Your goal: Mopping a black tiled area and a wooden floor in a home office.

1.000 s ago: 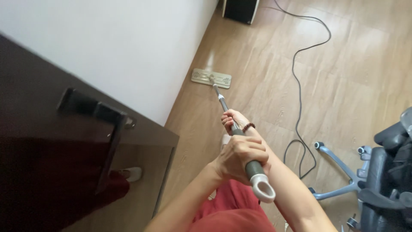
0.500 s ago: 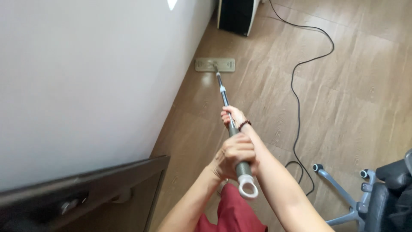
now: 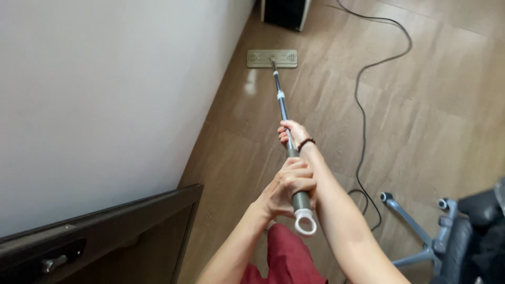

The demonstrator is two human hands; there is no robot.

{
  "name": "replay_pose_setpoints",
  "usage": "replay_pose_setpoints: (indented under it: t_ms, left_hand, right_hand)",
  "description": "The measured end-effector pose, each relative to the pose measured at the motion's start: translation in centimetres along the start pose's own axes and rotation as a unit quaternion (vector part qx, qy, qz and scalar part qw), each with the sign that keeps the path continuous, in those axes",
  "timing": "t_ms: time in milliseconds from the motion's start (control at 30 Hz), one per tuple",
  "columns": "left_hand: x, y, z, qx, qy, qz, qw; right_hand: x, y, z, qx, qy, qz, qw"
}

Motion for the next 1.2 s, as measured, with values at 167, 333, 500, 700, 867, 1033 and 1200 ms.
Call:
replay_pose_setpoints:
  t_ms: [167,333,500,700,867,1033,1200]
  left_hand:
    - [1.6,4.9,4.3,0.007,-0.023,0.035,0.999]
    - [2.0,12.8,10.3,0.016,-0.057,0.06,0.996]
    - [1.0,21.5,14.9,0.044,-0.082,0.115,0.989]
    - [2.2,28.0,16.7,0.056,-0.1,0.184,0.976]
    - [4.3,27.9,16.5,0.057,-0.096,0.202,0.973]
    - [6.8,25.4,14.8,0.06,-0.092,0.204,0.973]
    - [10.3,19.9,11.9,0.076,-0.115,0.17,0.976]
  right_hand:
    - [-3.1,5.1,6.7,-0.032,0.015,-0.031,0.999]
    - [-7.6,13.5,12.8,0.013,0.011,-0.09,0.996]
    - [-10.5,21.6,19.4,0.095,-0.032,-0.184,0.978]
    - [-12.9,26.8,27.8,0.144,-0.051,-0.253,0.955]
    - [-13.2,26.5,29.2,0.134,-0.04,-0.25,0.958]
    - [-15.1,23.6,27.2,0.115,-0.021,-0.24,0.964]
    - [-18.1,17.7,21.6,0.034,0.011,-0.176,0.984]
Point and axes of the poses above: each hand's wrist, its own z-axis away from the middle knuckle, its own x-axis out of the palm, y = z × x, the point moved 3 cm from there along -z, towards the middle knuckle, and after that the axes turned 9 degrees about y, right-handed, at the moved point
